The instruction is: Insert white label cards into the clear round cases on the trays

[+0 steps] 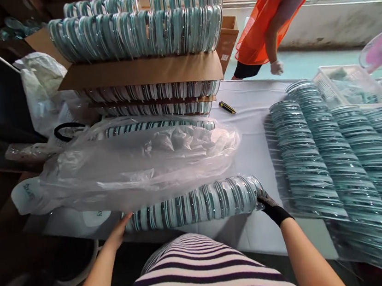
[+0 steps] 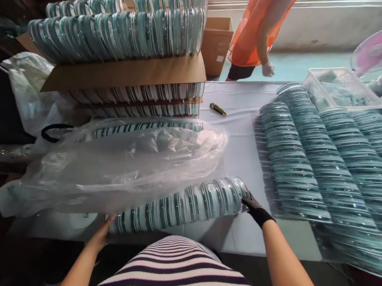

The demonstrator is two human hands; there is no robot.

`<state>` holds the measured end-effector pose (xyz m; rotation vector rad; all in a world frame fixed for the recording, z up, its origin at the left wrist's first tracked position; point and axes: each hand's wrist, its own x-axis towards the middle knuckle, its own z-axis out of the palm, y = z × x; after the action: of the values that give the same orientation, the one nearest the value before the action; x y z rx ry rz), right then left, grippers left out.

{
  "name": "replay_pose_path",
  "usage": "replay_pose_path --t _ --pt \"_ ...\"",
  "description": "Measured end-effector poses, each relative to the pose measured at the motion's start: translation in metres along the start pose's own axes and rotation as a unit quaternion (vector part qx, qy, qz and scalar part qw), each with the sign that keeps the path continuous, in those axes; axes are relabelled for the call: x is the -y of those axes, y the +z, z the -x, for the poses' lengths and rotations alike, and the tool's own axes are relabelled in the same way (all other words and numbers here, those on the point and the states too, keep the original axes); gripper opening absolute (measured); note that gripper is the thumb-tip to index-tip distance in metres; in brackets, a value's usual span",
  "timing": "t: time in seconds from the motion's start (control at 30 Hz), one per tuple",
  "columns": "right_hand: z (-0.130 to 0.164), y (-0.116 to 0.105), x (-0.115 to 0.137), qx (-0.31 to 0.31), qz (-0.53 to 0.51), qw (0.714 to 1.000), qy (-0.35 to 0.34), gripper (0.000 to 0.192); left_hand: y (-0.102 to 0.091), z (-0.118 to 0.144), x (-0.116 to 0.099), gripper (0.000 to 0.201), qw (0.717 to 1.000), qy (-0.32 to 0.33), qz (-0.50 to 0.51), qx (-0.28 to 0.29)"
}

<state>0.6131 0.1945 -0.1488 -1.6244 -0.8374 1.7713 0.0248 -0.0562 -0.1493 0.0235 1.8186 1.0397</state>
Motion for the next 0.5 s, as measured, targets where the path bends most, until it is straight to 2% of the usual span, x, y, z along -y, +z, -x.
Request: replay_pose_path --t 0.13,0.2,0.27,0.37,0.5 --pt "0.000 0.003 0.006 0.001 0.035 0.999 0.006 0.068 0.003 0.020 0.006 0.021 0.998 0.014 0.055 0.008" --pt "0.000 0.008 0.004 0.018 0.054 0.998 -0.006 0.064 -0.008 0.033 0.021 0.019 0.997 0.002 0.081 -0.014" --pt "0.000 0.018 -0.001 0.044 0.066 0.997 -0.022 0.060 -0.028 0.049 0.045 0.021 0.993 -0.014 0.105 -0.048" --pt "-0.004 0.052 -0.010 0.095 0.069 0.992 -0.036 0.053 -0.068 0.081 0.089 0.025 0.983 -0.033 0.139 -0.115" --pt "-0.006 0.125 -0.007 0.175 0.063 0.981 -0.048 0.055 -0.123 0.135 0.132 0.026 0.949 -0.048 0.194 -0.243"
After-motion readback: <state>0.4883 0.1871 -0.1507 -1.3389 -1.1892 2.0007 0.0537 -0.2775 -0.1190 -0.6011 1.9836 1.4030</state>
